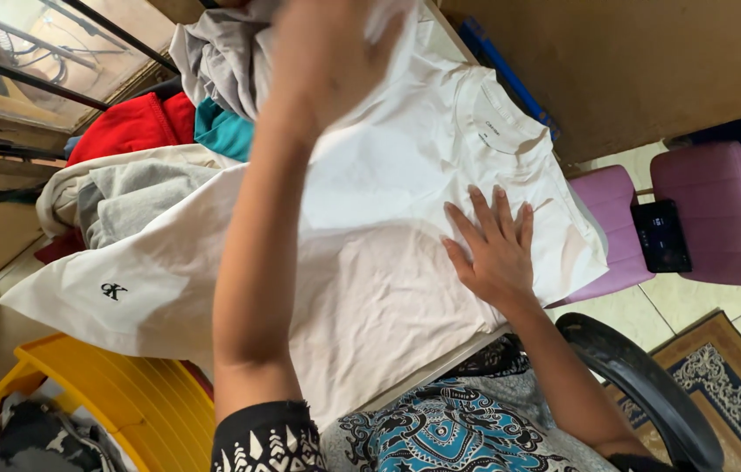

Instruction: The person removes items from a yellow bin and folds them on a white table, including a camouflage patterned garment and a white t-shirt.

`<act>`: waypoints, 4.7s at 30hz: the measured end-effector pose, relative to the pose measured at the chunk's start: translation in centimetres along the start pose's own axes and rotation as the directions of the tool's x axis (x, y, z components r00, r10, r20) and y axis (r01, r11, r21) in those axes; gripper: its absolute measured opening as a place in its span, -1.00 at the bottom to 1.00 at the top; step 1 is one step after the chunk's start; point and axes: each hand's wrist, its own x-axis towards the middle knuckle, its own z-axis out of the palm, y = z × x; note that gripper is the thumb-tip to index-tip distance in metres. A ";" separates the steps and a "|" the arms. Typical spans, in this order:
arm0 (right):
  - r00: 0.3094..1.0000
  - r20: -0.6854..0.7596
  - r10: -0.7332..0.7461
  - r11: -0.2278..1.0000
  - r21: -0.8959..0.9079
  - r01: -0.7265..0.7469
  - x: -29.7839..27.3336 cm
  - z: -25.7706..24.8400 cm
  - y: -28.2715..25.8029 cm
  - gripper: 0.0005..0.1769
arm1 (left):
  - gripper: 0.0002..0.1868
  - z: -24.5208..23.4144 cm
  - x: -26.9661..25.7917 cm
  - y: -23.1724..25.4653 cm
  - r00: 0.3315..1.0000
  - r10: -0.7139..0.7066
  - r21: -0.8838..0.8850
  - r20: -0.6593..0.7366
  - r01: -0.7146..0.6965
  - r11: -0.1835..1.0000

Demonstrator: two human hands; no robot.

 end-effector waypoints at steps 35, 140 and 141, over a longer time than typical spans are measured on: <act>0.992 -0.113 0.053 0.961 0.276 -0.020 2.3 -0.8 1.0 -0.29 | -0.78 -3.5 -11.3 2.3 0.912 -0.364 -0.133 -0.191 0.343 0.930; 0.945 -0.325 -0.047 0.961 -0.274 -0.046 -9.5 -1.2 10.8 -0.57 | -0.83 -18.6 -45.2 31.6 0.349 -0.908 0.491 -0.229 0.847 0.202; 0.940 -0.341 0.015 0.955 -0.274 -0.114 -9.9 -1.1 11.6 -0.51 | -0.80 -18.6 -45.2 31.6 0.320 -0.921 0.500 -0.223 0.849 0.174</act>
